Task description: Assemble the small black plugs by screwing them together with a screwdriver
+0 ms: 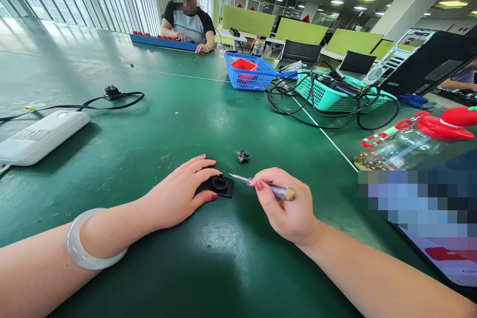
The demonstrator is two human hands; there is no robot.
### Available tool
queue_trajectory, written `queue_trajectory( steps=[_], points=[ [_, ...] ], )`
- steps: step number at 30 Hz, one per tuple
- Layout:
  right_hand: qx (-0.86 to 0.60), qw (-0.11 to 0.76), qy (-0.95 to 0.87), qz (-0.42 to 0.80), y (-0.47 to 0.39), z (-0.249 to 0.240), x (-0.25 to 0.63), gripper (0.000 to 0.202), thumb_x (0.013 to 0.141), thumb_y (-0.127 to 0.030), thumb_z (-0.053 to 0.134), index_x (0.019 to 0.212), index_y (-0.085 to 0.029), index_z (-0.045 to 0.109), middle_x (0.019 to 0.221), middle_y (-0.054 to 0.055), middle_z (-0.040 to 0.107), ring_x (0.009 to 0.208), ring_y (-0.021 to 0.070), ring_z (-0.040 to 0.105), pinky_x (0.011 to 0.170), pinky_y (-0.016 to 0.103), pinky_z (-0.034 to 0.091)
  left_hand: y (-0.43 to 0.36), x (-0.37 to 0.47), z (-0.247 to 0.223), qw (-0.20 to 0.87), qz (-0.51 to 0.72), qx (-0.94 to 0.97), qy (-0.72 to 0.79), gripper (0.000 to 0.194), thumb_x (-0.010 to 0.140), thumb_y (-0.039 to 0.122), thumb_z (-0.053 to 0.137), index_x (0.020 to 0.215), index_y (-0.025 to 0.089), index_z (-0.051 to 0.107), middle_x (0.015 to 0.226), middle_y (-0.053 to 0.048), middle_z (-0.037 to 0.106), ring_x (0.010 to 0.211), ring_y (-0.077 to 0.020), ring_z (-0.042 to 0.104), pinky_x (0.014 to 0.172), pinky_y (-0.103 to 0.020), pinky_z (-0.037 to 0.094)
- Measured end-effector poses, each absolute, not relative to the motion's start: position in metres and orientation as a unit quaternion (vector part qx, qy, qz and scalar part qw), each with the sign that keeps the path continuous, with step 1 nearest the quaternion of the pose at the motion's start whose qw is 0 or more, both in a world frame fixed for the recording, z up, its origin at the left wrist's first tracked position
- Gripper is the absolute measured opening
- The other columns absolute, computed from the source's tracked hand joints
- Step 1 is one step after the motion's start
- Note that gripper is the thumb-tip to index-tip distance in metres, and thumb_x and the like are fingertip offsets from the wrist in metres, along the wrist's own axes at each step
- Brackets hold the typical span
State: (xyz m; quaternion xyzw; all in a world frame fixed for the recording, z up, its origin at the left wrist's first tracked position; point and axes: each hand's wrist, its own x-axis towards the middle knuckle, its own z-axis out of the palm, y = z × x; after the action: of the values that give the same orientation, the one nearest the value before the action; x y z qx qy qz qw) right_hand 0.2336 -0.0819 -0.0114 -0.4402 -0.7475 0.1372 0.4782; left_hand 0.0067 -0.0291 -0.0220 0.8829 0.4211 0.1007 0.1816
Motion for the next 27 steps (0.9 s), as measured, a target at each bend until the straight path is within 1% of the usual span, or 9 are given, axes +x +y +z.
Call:
queue_trajectory(
  steps=[2, 4, 6, 11, 18, 22, 27],
  points=[
    [-0.443, 0.519, -0.705, 0.193, -0.081, -0.014, 0.236, 0.019, 0.092, -0.027, 0.047, 0.078, -0.023, 0.059, 0.056, -0.003, 0.052, 0.049, 0.011, 0.046, 0.05, 0.026, 0.039, -0.029, 0.006, -0.022, 0.184, 0.098, 0.882, 0.423, 0.042, 0.091, 0.049, 0.046, 0.127, 0.03, 0.053, 0.148, -0.002, 0.043, 0.142, -0.0285, 0.028, 0.117, -0.052, 0.03],
    [-0.436, 0.54, -0.678, 0.242, -0.08, -0.015, 0.237, 0.024, 0.094, -0.031, 0.045, 0.076, -0.022, 0.058, 0.055, -0.004, 0.049, 0.047, 0.0109, 0.045, 0.047, 0.025, 0.038, -0.029, 0.006, -0.022, 0.183, 0.098, 0.882, 0.423, 0.042, 0.091, 0.05, 0.045, 0.127, 0.03, 0.054, 0.147, -0.002, 0.043, 0.142, -0.0285, 0.028, 0.117, -0.051, 0.03],
    [-0.437, 0.536, -0.672, 0.265, -0.079, -0.015, 0.237, 0.028, 0.094, -0.034, 0.045, 0.073, -0.021, 0.057, 0.054, -0.003, 0.05, 0.048, 0.011, 0.046, 0.047, 0.025, 0.039, -0.029, 0.006, -0.022, 0.18, 0.101, 0.883, 0.421, 0.043, 0.091, 0.051, 0.045, 0.127, 0.03, 0.054, 0.147, -0.002, 0.044, 0.142, -0.0285, 0.029, 0.117, -0.051, 0.03],
    [-0.457, 0.527, -0.661, 0.278, -0.075, -0.013, 0.236, 0.032, 0.092, -0.04, 0.049, 0.069, -0.021, 0.057, 0.053, -0.003, 0.052, 0.048, 0.011, 0.049, 0.047, 0.025, 0.04, -0.03, 0.006, -0.022, 0.177, 0.101, 0.884, 0.421, 0.045, 0.09, 0.053, 0.043, 0.127, 0.029, 0.054, 0.147, -0.003, 0.044, 0.142, -0.0289, 0.03, 0.117, -0.05, 0.031],
    [-0.477, 0.521, -0.632, 0.318, -0.071, -0.016, 0.237, 0.034, 0.09, -0.048, 0.053, 0.071, -0.021, 0.056, 0.053, -0.002, 0.054, 0.047, 0.0112, 0.05, 0.044, 0.024, 0.04, -0.03, 0.007, -0.022, 0.186, 0.094, 0.879, 0.428, 0.045, 0.088, 0.055, 0.048, 0.126, 0.031, 0.055, 0.148, -0.001, 0.042, 0.143, -0.0293, 0.027, 0.116, -0.051, 0.031],
    [-0.488, 0.505, -0.647, 0.296, -0.072, -0.014, 0.236, 0.033, 0.092, -0.046, 0.051, 0.072, -0.021, 0.056, 0.055, -0.002, 0.055, 0.048, 0.0111, 0.051, 0.044, 0.023, 0.038, -0.031, 0.008, -0.02, 0.192, 0.089, 0.877, 0.431, 0.049, 0.085, 0.058, 0.051, 0.125, 0.03, 0.055, 0.148, -0.002, 0.043, 0.143, -0.0305, 0.027, 0.116, -0.052, 0.031],
    [-0.473, 0.44, -0.745, 0.166, -0.081, -0.008, 0.232, 0.019, 0.091, -0.032, 0.052, 0.077, -0.022, 0.059, 0.063, -0.002, 0.061, 0.055, 0.0117, 0.054, 0.055, 0.024, 0.042, -0.032, 0.007, -0.02, 0.186, 0.091, 0.878, 0.431, 0.052, 0.085, 0.06, 0.049, 0.128, 0.031, 0.053, 0.151, -0.002, 0.038, 0.143, -0.0309, 0.027, 0.116, -0.052, 0.031]
  ],
)
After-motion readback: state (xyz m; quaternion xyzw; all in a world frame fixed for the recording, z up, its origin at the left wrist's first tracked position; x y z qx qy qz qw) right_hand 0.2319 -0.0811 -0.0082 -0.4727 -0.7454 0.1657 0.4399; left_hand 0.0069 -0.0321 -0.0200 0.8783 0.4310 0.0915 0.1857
